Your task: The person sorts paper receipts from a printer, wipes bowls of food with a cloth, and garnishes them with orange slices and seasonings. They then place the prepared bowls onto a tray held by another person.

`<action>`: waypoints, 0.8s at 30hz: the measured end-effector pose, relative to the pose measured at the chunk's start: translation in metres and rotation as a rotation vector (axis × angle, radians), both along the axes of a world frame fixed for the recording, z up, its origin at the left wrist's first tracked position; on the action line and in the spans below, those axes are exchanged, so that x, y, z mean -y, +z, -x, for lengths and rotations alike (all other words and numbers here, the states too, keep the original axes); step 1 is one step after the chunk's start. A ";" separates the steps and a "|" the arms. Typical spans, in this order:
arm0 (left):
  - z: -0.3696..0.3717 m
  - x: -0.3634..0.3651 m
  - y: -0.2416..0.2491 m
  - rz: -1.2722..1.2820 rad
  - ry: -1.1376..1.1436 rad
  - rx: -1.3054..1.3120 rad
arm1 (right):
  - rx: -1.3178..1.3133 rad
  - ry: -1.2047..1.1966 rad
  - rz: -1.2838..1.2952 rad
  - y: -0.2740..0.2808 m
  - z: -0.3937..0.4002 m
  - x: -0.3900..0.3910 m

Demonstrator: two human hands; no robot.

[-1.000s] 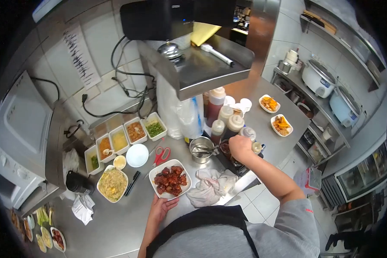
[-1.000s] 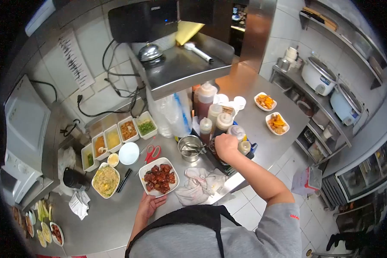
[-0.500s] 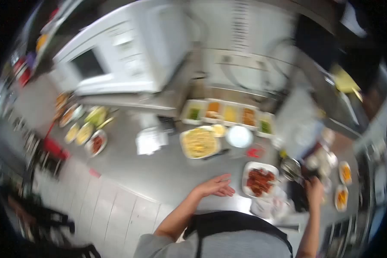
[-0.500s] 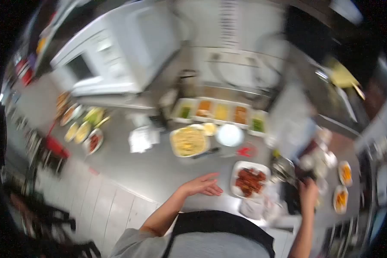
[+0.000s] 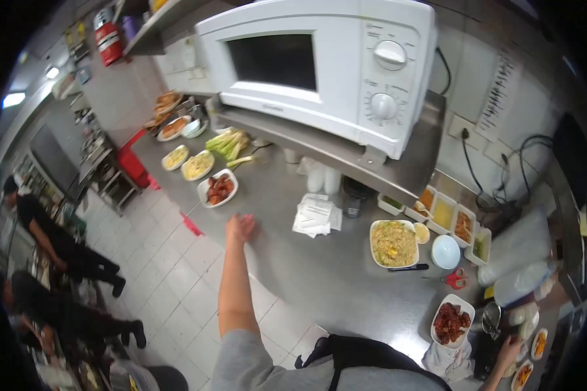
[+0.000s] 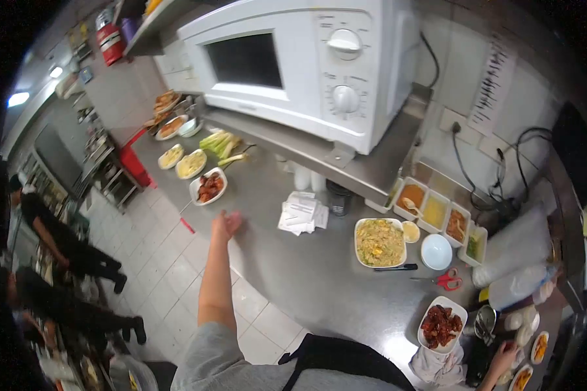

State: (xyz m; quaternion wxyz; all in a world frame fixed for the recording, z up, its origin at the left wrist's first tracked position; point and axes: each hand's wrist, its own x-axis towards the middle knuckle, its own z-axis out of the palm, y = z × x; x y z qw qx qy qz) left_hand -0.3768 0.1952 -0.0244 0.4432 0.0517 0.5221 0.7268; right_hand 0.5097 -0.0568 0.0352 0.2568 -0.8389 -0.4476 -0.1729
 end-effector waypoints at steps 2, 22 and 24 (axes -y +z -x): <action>0.025 -0.022 -0.016 -0.145 -0.092 0.117 | -0.158 -0.041 0.030 0.005 0.006 -0.001; 0.086 -0.073 -0.051 -0.344 0.123 -0.189 | -0.215 -0.304 -0.111 0.051 0.076 -0.001; 0.077 -0.034 -0.056 -0.361 0.033 -0.217 | -0.191 -0.292 -0.139 0.051 0.074 0.000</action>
